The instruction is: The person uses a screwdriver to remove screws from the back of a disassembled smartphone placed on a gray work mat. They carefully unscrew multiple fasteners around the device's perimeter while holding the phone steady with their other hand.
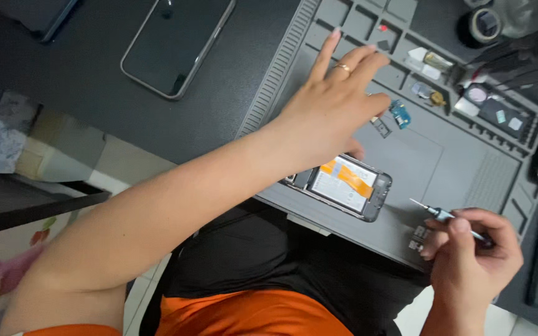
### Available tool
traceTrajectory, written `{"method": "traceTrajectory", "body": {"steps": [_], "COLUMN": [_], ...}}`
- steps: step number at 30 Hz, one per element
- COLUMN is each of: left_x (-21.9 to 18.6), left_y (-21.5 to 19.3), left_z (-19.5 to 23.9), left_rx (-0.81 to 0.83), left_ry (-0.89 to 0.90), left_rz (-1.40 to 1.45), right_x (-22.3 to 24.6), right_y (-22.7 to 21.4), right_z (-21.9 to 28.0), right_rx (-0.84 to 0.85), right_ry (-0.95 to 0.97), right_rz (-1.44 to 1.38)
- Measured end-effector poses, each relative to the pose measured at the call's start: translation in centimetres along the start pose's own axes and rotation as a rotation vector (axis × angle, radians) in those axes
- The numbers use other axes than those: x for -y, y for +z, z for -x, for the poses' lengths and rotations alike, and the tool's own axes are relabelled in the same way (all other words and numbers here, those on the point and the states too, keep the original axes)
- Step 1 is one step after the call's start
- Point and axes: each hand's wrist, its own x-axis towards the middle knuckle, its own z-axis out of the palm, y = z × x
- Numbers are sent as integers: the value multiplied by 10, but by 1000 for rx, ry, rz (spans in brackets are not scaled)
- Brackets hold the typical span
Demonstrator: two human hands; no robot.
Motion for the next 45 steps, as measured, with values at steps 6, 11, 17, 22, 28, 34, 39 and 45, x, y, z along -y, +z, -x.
{"method": "traceTrajectory", "body": {"steps": [6,11,17,22,28,34,39,45], "left_x": [-4,-14,-14,-19,-44,-92,-94,-94], "left_y": [5,2,7,-9,-17,5,18,23], "left_z": [-1,-10,-22,-15,24,78,85,87], "left_rx": [-57,7,-65,-72,-12,24,-310,-306], "left_ry": [54,59,7,41,-33,-19,92,74], "left_rz": [-73,-61,-99,-57,-4,33,-160,-126], "right_x": [11,8,7,9,15,34,55,43], "right_y": [7,2,-1,0,0,9,24,42], "right_z": [-1,-4,-4,-6,-3,-5,-6,2], "right_rx": [-14,-2,-1,23,-23,-71,-102,94], "right_ry": [56,74,71,33,64,142,136,23], "right_rz": [49,24,-13,-27,-8,-13,98,176]}}
